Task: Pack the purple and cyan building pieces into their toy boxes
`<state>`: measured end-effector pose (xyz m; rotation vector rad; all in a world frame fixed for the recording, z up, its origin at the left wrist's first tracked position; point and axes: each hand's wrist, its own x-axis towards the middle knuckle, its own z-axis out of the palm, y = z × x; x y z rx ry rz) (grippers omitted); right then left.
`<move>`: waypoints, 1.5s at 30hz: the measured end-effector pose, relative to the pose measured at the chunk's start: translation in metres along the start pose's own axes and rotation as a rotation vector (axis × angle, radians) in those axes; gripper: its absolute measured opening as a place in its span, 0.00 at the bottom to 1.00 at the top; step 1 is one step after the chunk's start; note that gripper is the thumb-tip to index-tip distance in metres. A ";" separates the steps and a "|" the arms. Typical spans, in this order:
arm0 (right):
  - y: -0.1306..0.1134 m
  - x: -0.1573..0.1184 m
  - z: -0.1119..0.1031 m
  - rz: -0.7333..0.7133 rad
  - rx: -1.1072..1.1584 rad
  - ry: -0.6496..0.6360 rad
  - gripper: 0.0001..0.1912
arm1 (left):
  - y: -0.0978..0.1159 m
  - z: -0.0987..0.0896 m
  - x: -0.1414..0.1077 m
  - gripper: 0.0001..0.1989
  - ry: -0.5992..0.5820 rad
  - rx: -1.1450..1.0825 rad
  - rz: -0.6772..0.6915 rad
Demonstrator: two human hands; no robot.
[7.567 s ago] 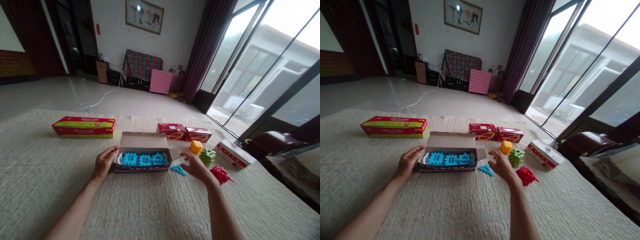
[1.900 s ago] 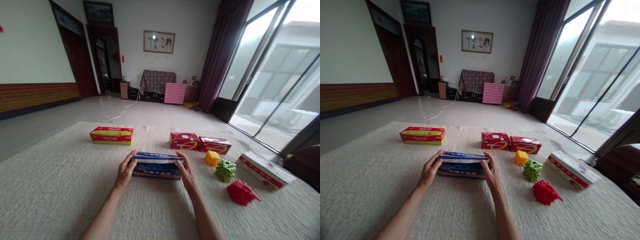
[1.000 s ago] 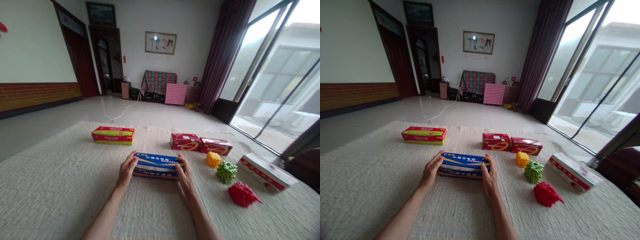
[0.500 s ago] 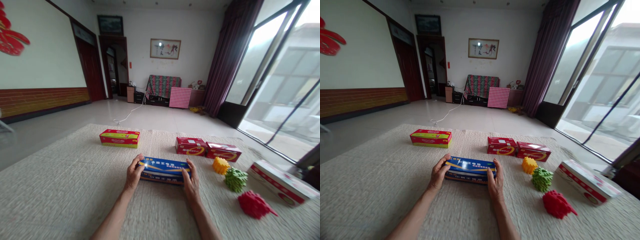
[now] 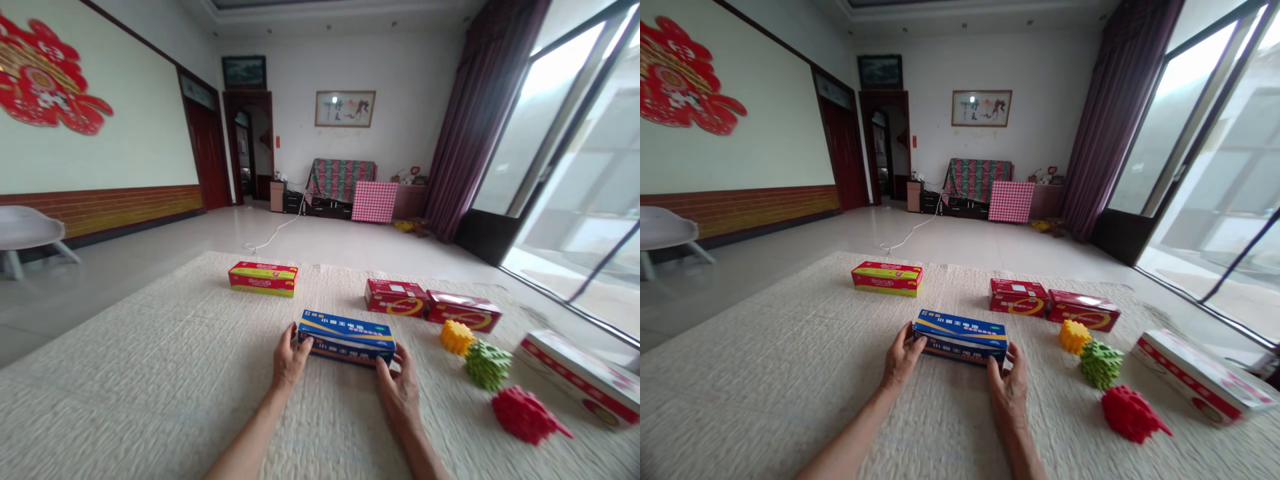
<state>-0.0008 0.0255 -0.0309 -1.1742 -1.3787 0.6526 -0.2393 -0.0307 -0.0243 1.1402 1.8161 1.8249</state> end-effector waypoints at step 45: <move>0.020 0.106 0.114 -0.157 -0.313 -0.228 0.18 | -0.056 0.069 0.120 0.20 -0.213 0.651 0.331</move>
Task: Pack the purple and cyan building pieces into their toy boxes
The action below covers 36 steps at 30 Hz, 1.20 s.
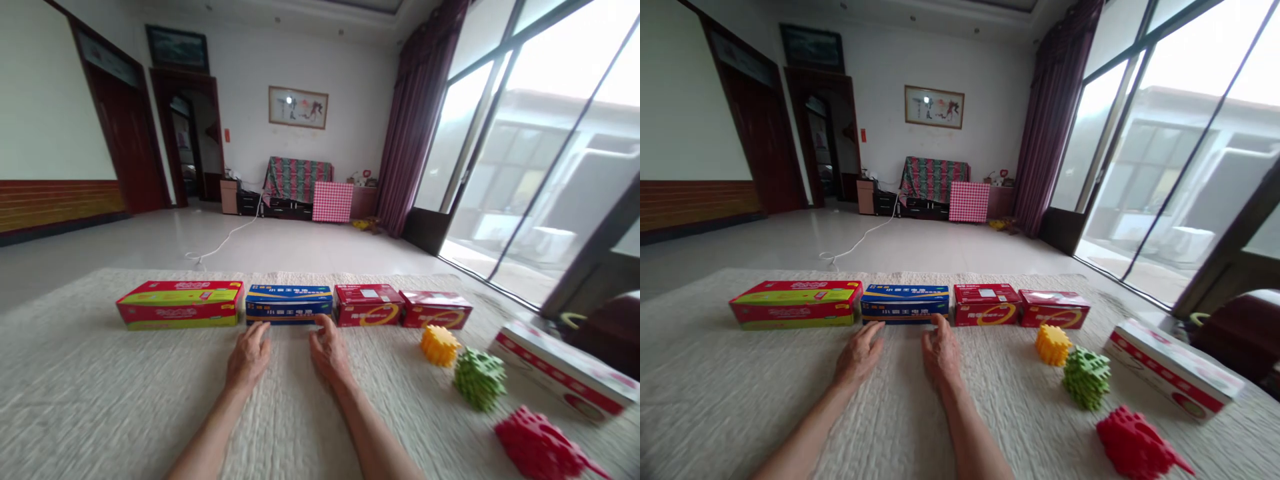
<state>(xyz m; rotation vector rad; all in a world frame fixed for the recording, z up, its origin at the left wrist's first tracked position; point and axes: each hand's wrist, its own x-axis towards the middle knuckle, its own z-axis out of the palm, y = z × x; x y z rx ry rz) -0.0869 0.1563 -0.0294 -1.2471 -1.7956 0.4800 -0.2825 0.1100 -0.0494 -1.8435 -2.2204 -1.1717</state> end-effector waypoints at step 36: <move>-0.022 -0.071 -0.049 -0.234 -0.351 -0.303 0.12 | 0.028 -0.007 -0.042 0.15 -0.199 0.201 0.283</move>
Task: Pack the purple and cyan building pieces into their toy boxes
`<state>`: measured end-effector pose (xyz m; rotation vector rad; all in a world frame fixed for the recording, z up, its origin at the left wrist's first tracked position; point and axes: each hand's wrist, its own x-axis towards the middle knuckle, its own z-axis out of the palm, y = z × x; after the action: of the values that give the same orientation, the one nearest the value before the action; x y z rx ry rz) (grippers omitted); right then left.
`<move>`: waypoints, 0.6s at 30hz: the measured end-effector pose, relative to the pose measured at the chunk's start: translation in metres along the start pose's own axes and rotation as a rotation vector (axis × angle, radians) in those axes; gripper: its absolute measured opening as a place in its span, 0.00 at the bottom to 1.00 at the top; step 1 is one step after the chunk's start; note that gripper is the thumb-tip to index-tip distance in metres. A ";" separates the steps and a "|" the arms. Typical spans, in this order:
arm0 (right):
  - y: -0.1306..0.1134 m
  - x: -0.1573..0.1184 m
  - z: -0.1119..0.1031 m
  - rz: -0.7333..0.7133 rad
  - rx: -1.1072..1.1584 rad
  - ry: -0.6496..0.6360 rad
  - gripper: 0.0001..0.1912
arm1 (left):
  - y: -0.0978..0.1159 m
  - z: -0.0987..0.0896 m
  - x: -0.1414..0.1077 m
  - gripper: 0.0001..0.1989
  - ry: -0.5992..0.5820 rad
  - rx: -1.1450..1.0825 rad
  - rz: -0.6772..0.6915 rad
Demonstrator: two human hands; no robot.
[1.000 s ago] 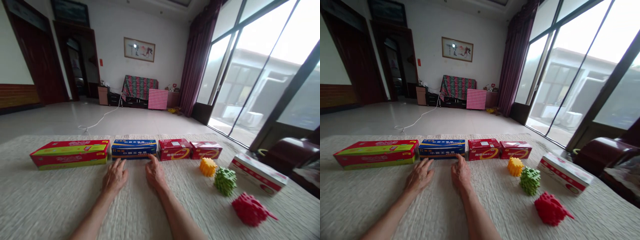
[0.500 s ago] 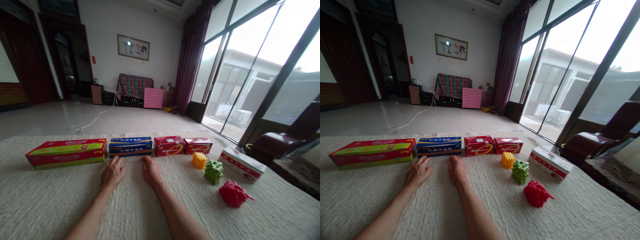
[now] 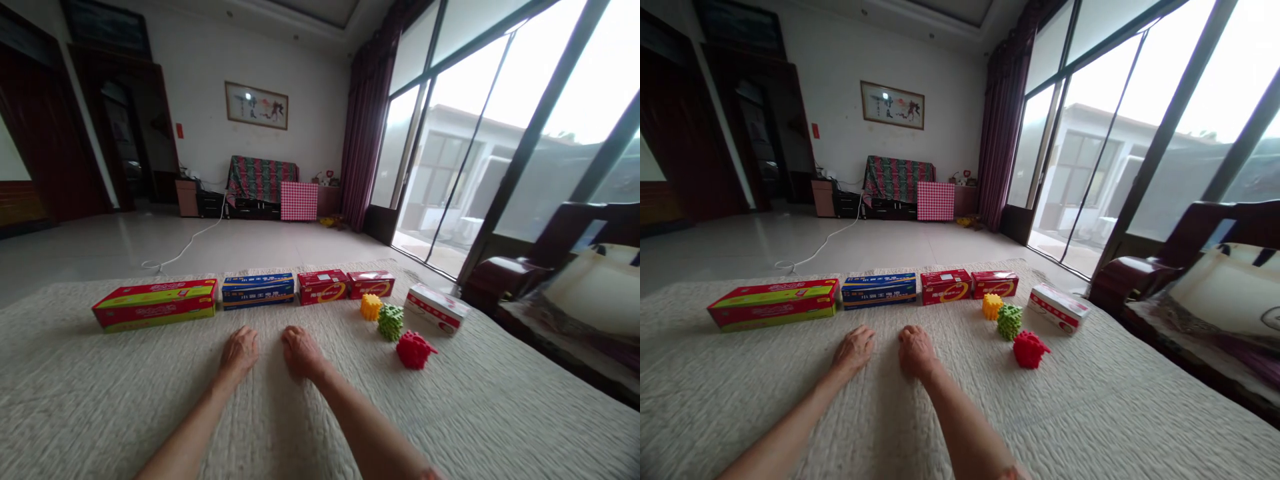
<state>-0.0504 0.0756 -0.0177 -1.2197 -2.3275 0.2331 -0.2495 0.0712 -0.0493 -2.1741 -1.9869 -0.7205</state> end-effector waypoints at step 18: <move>0.101 0.059 -0.058 0.128 -0.298 0.272 0.26 | 0.029 0.000 -0.021 0.14 0.104 0.036 -0.033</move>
<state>0.0234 0.1781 0.0158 -1.4436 -2.1003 -0.2334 -0.2219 0.0480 -0.0509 -2.0446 -1.9735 -0.7796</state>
